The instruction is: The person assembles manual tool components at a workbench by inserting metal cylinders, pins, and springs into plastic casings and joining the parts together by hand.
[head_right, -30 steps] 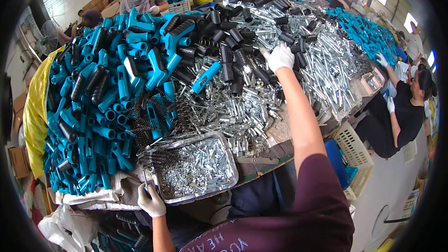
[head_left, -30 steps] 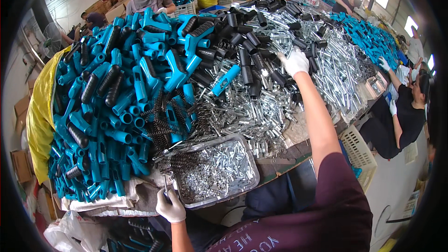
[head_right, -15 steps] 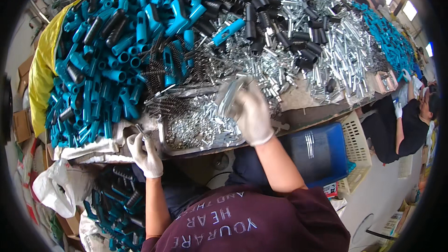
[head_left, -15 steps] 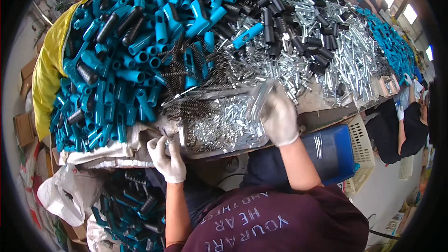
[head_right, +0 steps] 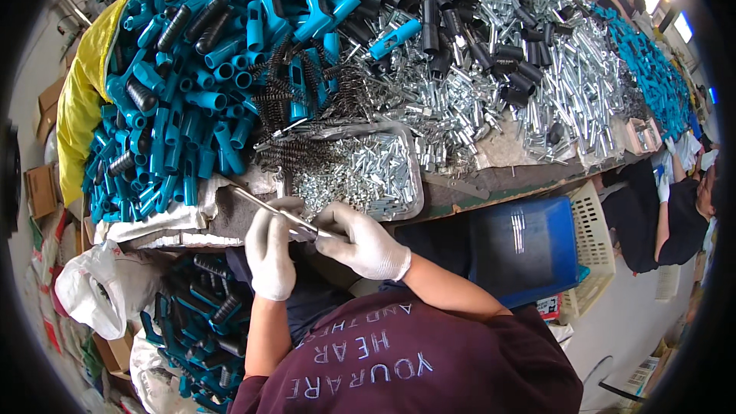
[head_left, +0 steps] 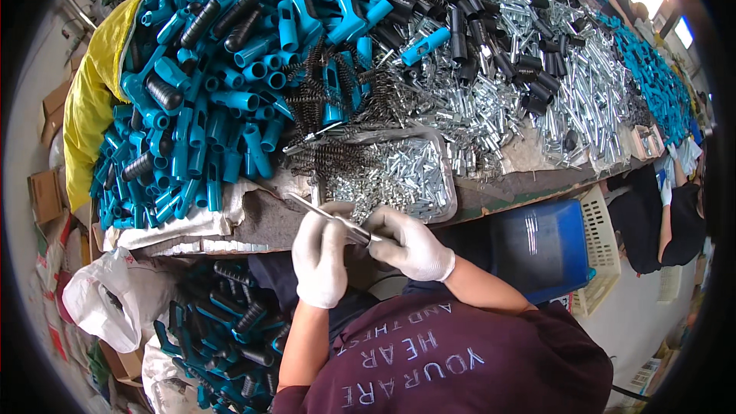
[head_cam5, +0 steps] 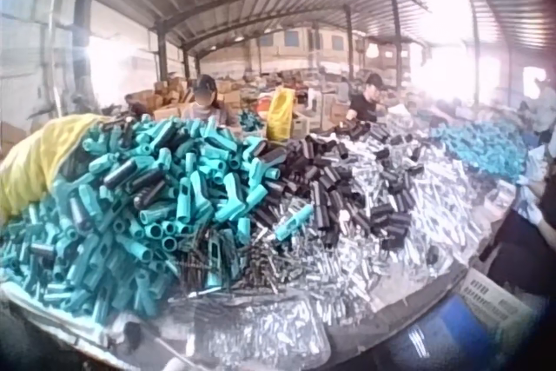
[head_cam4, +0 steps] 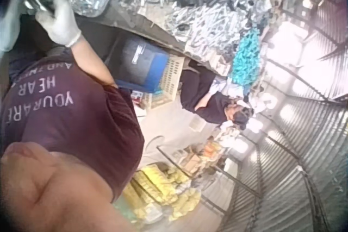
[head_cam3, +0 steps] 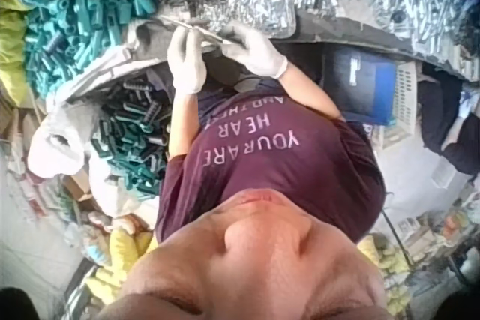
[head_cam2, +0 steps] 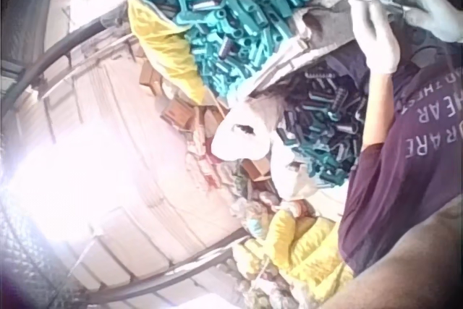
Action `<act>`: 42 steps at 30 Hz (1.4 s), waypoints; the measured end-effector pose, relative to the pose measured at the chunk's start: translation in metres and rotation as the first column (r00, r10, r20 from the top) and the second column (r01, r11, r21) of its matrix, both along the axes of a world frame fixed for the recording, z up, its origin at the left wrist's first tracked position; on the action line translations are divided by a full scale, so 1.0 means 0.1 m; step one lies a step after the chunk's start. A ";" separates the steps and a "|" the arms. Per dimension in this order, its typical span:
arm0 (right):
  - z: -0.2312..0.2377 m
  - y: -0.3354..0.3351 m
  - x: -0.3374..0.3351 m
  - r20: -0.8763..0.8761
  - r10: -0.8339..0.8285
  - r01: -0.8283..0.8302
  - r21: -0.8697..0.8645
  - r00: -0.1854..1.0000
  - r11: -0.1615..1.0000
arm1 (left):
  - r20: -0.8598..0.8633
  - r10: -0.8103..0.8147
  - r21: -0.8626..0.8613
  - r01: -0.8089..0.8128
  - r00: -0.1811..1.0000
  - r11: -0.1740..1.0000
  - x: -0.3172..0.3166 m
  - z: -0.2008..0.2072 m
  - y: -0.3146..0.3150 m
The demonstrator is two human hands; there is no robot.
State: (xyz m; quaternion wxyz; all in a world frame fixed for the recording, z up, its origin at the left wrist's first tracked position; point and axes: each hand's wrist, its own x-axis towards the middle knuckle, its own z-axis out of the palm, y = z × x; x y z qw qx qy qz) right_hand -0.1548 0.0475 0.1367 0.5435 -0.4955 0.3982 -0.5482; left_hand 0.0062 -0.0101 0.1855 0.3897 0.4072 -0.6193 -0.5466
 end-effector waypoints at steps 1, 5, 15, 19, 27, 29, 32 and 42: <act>0.10 0.01 0.01 0.298 0.033 -0.086 0.166 0.954 0.982 | 0.124 -0.066 -0.246 0.095 0.990 0.965 -0.01 -0.09 -0.02; 0.08 -0.02 -0.05 0.729 0.014 -0.377 0.337 0.684 0.863 | 0.245 -0.171 -0.367 0.255 0.954 0.894 -0.11 -0.07 0.04; 0.25 -0.11 -0.31 0.146 -0.100 0.037 0.381 0.984 0.924 | 0.502 -0.058 -0.469 0.328 0.863 0.820 0.24 0.27 -0.29; 0.05 -0.30 -0.19 0.026 -0.065 0.053 0.324 0.998 0.944 | 0.760 -0.044 -0.409 0.530 0.648 0.743 0.00 0.18 -0.14; 0.12 -1.14 -0.65 -0.961 -0.153 0.549 -0.003 0.229 0.836 | 0.378 0.232 -0.236 -0.149 0.896 0.960 0.35 -0.73 -0.55; 0.04 -1.22 -0.71 -0.990 -0.102 0.491 -0.040 0.100 0.870 | 0.363 0.237 -0.259 -0.146 0.901 0.955 0.44 -0.94 -0.61; 0.25 -1.13 -0.78 -0.898 -0.262 0.502 -0.054 0.354 0.863 | 0.374 0.240 -0.255 -0.149 0.896 0.955 0.55 -0.99 -0.65; 0.26 -0.39 -0.85 -0.669 -0.069 0.053 -0.045 0.740 0.998 | 0.611 -0.127 -0.238 0.334 0.781 0.912 0.22 -0.16 -0.41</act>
